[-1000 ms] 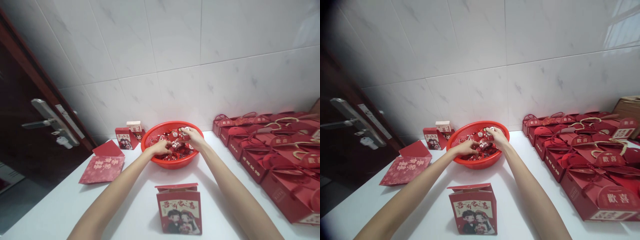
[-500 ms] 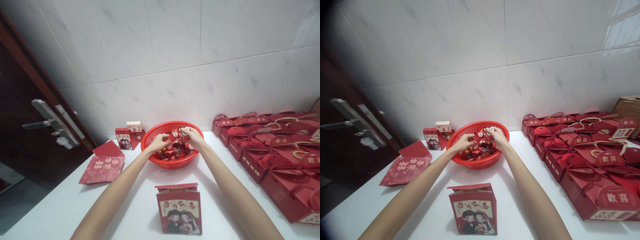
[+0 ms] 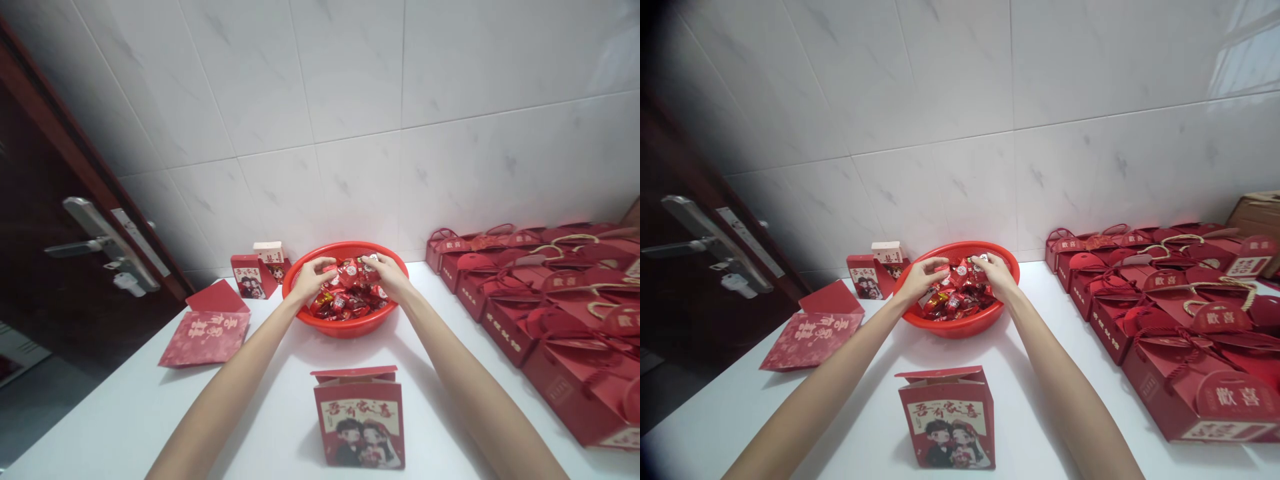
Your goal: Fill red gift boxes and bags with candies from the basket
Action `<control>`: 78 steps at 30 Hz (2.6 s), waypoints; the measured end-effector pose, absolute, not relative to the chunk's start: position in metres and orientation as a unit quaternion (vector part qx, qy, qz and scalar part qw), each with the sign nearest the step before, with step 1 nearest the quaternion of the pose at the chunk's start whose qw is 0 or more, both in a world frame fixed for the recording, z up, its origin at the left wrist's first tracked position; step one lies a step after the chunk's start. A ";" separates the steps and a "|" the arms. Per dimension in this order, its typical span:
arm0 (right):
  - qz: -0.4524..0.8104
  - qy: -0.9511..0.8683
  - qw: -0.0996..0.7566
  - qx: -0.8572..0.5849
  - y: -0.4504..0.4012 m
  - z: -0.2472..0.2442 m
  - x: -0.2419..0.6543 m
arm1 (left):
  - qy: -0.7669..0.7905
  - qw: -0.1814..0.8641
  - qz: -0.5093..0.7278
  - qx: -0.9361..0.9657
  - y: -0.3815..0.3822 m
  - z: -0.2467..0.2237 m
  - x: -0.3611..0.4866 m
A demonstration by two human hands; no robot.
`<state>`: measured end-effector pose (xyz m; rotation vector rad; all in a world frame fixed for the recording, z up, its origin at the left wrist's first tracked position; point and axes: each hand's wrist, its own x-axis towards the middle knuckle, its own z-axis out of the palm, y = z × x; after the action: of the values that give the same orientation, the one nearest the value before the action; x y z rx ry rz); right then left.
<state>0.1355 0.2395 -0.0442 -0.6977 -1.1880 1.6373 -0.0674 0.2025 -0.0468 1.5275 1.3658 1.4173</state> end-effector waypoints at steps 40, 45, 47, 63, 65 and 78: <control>0.659 -0.311 0.621 -0.288 0.253 -0.046 0.131 | 0.632 0.020 0.099 0.768 0.261 -0.044 -0.071; 0.655 -0.314 0.624 -0.288 0.253 -0.046 0.130 | 0.625 0.042 0.075 0.776 0.267 -0.050 -0.075; 0.656 -0.319 0.620 -0.289 0.252 -0.046 0.131 | 0.619 0.052 0.078 0.780 0.267 -0.052 -0.075; 0.660 -0.349 0.601 -0.285 0.255 -0.052 0.132 | 0.635 0.209 0.345 0.658 0.255 -0.044 -0.083; 0.663 -0.345 0.601 -0.285 0.255 -0.051 0.132 | 0.633 0.227 0.383 0.633 0.253 -0.044 -0.084; 0.659 -0.355 0.597 -0.290 0.254 -0.050 0.132 | 0.637 0.081 0.167 0.748 0.250 -0.047 -0.075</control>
<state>0.1322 0.2536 -0.0498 -0.6723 -0.8236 1.5294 -0.0754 0.2499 -0.0474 2.2358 1.9044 0.4988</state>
